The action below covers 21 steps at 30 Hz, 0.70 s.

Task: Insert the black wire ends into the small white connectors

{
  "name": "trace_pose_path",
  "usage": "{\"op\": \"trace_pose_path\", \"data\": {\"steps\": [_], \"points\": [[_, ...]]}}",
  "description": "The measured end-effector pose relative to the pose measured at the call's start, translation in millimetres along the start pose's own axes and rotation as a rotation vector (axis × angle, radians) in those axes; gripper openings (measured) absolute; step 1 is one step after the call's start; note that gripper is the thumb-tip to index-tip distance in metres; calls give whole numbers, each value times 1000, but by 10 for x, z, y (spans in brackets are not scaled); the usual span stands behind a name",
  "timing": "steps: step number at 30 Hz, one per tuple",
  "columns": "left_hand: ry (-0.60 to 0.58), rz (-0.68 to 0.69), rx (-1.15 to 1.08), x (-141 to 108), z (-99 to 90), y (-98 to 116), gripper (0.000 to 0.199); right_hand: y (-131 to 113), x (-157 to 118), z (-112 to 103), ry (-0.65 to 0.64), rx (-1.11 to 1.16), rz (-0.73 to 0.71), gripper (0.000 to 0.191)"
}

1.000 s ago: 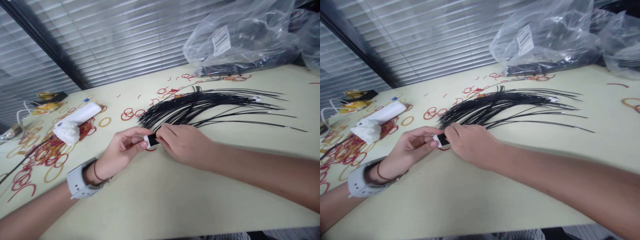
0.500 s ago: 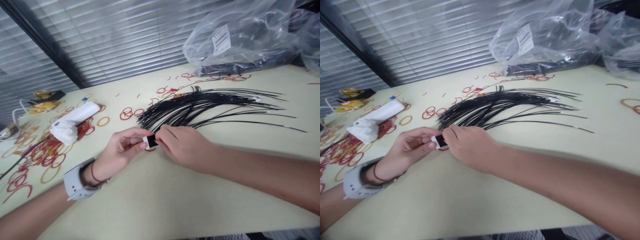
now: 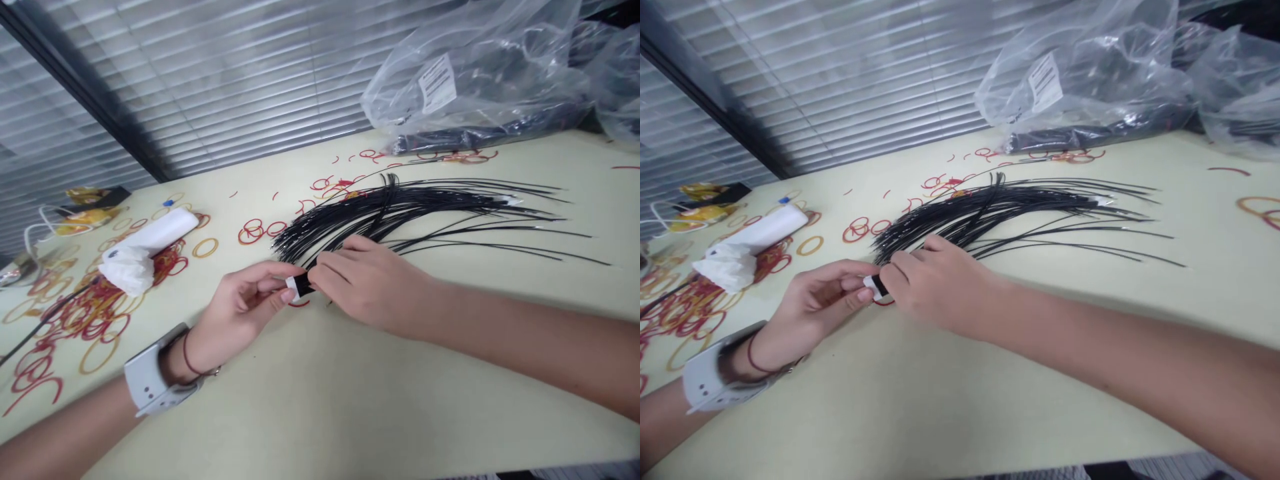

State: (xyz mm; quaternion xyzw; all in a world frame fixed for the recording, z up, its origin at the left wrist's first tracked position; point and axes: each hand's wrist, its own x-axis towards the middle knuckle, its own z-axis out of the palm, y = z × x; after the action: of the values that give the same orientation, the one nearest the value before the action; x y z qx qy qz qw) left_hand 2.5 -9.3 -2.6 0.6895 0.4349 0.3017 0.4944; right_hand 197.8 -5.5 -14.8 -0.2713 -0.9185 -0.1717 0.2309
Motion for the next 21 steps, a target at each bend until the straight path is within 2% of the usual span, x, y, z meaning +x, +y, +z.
{"op": "trace_pose_path", "data": {"steps": [3,7,11,15,21], "points": [[31,4,1,22,12,17,20,108,22,-120,-19,-6,-13,29],[53,20,-21,39,-5,21,20,187,-13,-241,-34,125,-5,22],[133,4,-14,49,-29,19,18,189,-83,-320,-236,210,-34,15],[174,-32,-22,69,-47,-2,20,171,-124,-314,-354,199,-7,14],[213,17,-37,73,-46,-31,19,218,-132,-205,-376,217,27,16]]}}
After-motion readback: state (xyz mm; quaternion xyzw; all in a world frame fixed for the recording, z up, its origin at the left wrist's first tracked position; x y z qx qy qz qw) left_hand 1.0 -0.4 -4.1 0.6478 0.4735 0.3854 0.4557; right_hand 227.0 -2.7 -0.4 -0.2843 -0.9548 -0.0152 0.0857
